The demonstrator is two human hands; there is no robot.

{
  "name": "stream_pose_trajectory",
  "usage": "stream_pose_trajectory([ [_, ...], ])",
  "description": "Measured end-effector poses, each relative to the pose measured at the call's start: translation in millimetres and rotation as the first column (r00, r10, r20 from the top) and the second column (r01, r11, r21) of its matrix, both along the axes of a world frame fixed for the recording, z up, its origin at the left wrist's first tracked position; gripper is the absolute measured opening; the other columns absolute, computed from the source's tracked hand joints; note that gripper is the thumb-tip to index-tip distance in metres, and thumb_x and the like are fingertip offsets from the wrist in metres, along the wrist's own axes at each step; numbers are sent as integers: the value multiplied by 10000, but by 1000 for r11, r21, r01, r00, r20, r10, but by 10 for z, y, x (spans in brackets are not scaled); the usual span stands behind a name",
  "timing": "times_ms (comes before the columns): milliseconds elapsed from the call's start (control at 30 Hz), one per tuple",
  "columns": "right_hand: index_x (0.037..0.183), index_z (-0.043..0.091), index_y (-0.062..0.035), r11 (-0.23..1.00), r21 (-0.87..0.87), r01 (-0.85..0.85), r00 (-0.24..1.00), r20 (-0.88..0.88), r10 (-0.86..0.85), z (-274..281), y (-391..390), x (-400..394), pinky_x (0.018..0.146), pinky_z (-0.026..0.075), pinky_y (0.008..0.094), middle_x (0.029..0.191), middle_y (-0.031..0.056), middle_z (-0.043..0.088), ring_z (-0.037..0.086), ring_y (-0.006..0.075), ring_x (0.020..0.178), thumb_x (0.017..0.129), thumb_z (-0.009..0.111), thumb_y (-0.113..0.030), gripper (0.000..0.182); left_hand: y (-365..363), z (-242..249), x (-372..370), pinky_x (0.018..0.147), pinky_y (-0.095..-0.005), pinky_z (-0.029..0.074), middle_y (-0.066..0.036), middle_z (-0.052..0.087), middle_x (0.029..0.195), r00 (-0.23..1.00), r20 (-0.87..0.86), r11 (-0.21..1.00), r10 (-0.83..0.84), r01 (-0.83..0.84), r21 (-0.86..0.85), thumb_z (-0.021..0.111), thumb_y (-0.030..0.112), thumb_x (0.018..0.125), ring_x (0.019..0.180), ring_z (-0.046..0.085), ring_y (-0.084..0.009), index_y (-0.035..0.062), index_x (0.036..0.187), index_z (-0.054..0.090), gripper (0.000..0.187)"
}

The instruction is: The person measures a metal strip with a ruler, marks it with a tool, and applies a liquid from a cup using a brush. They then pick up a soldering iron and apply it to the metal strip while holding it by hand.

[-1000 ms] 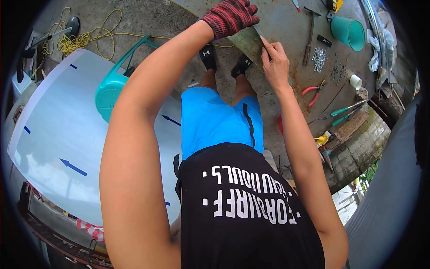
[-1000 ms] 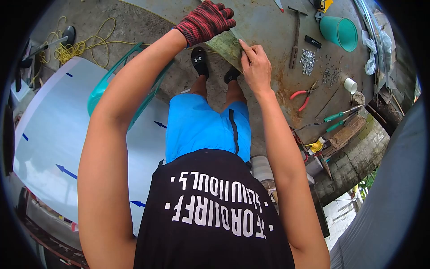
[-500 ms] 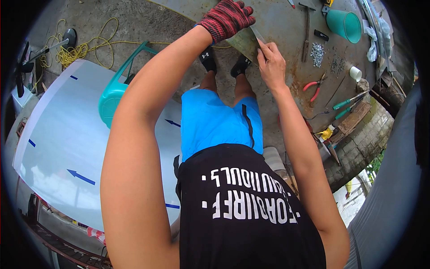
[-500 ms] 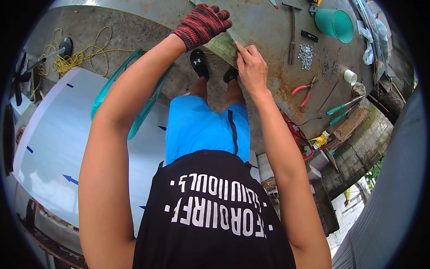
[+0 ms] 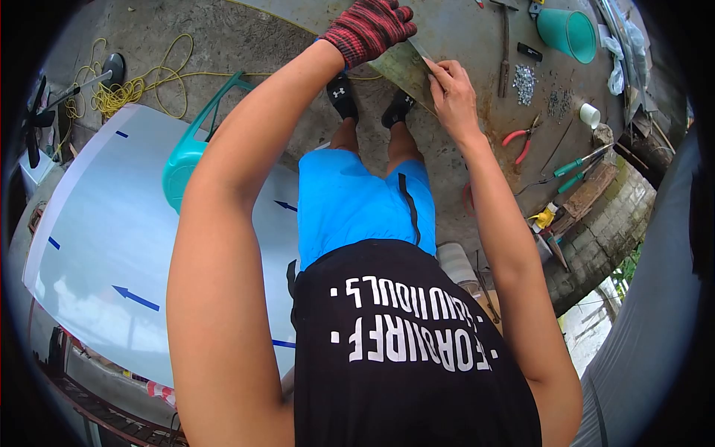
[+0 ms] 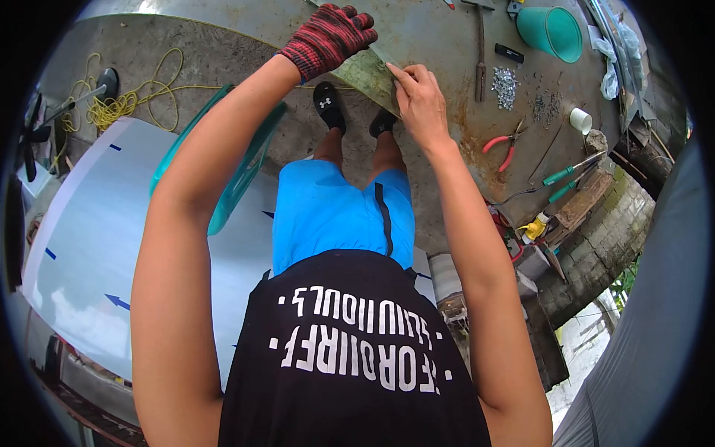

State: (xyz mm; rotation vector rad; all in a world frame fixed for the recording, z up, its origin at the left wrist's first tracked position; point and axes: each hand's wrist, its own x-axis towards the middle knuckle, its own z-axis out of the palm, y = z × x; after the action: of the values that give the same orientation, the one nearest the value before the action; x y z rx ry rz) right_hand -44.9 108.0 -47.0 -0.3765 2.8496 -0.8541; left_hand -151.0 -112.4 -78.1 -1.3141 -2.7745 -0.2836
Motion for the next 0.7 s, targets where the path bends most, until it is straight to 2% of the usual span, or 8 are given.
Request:
stream_pose_trajectory([
  [200,1252,697,-124,998,-52,-29,1000,-4,29,-16,21,-35,862,506,409,1033,98,634,620,297,976,918,619,-47,352,-32,-74,38,828,-447,483,-87,634,970,999,-10,992,41,-39,123,577,182,834,938,637,-290,152,938,631,121],
  [267,1249,698,-122,997,-73,-19,1000,19,21,-20,29,-29,860,505,412,1026,103,637,623,302,966,917,621,-49,349,-90,-3,112,912,-458,458,-105,626,1084,977,-45,848,207,-156,506,632,154,798,1026,607,-307,142,1004,610,207],
  [300,1242,699,-119,996,-83,-12,1000,14,13,-26,25,-23,856,505,412,1013,104,639,627,306,955,915,624,-51,343,-92,33,199,912,-458,458,-105,626,1084,977,-43,847,209,-159,506,632,154,798,1026,607,-307,142,1004,610,207],
  [367,1236,701,-116,996,-92,-7,1000,7,8,-33,11,-30,852,505,413,1000,106,641,630,310,944,913,626,-54,337,-95,102,383,955,-464,441,-107,613,1179,863,71,710,500,-455,538,689,148,762,1106,579,-311,139,1059,596,311],
  [433,1220,706,-114,996,-84,-6,1000,-2,6,-21,0,-42,834,509,414,970,105,637,635,313,926,910,635,-65,322,-114,117,397,974,-458,434,-100,619,1203,865,98,719,493,-468,514,707,162,761,1134,578,-306,133,1053,610,310],
  [500,1214,709,-116,998,-70,7,1000,5,-7,-11,-35,-48,823,511,417,957,106,632,635,312,920,909,637,-69,317,-121,96,254,978,-467,436,-78,630,1166,949,24,834,314,-288,472,709,161,767,1128,577,-294,133,1025,627,272],
  [633,1207,716,-124,999,-30,28,999,-15,-29,-27,-100,-34,793,519,424,922,109,616,637,304,897,902,644,-76,317,-77,-24,17,965,-439,451,-42,683,965,991,44,986,126,-130,102,646,254,822,989,640,-261,169,898,692,123],
  [700,1207,717,-125,999,-15,37,999,-19,-37,-34,-122,-6,788,521,424,918,108,614,637,301,891,898,646,-77,321,-92,15,-57,882,-441,483,-37,681,898,996,5,991,91,-91,97,614,295,840,916,660,-255,180,852,694,141],
])
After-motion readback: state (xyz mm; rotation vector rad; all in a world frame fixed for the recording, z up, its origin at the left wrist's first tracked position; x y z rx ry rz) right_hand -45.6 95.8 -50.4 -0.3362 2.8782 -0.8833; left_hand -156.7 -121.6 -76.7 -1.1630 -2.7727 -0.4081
